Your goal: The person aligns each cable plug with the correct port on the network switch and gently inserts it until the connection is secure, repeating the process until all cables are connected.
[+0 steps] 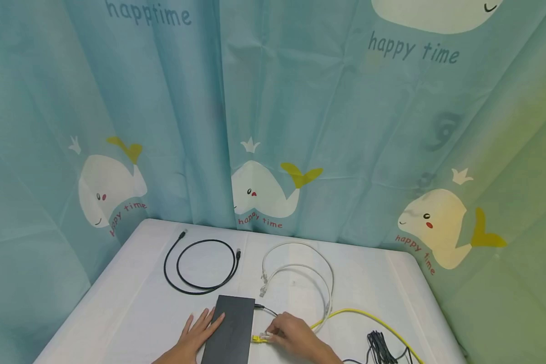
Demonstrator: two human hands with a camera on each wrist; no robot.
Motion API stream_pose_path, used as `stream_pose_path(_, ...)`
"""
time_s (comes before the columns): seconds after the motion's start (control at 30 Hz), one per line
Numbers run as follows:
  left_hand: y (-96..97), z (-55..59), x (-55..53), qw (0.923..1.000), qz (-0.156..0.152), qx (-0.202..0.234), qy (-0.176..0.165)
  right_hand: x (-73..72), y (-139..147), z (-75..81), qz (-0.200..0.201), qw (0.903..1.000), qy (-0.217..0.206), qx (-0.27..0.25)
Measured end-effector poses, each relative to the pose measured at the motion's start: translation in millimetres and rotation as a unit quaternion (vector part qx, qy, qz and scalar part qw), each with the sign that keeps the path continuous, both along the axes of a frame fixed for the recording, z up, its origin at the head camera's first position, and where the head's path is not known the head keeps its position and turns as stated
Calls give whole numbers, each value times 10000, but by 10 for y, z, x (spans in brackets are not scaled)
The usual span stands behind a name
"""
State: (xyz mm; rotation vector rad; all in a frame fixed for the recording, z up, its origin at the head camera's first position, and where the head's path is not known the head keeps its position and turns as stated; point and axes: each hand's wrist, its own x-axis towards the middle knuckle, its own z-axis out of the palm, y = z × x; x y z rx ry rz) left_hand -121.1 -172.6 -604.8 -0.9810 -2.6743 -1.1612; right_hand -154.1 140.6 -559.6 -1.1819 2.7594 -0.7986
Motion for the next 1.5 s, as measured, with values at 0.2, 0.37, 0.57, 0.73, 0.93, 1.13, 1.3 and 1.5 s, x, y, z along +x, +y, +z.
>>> stream_pose_path(0.2, -5, -12, -7, 10000, 8, -12, -4, -21, -51, -3, -267, 9993, -233, 130)
stream_pose_path(0.37, -11, 1, -10, 9996, 34, -116, -274, -49, -64, -11, -461, 9960, -740, 194)
stream_pose_path(0.57, -9, 37, -9, 9984, 28, -220, -523, -80, -78, -7, -556, 9943, -904, 70)
stream_pose_path(0.73, -10, 53, -10, 9981, 16, -235, -570, -101, -123, 7, -576, 9944, -886, 22)
stream_pose_path(0.93, -21, 54, -15, 9968, -47, -196, -776, -99, -207, 1, -368, 9933, -1080, -159)
stream_pose_path(1.13, -14, 50, -11, 9968, -44, -129, -784, -105, -242, 8, -286, 9922, -1182, -269)
stream_pose_path(1.3, -4, 53, -3, 9985, 17, -101, -533, -102, -227, -35, -83, 9945, -902, -533)
stream_pose_path(1.5, 0, 36, -2, 9988, 21, -47, -482, -94, -203, -78, 158, 9953, -609, -731)
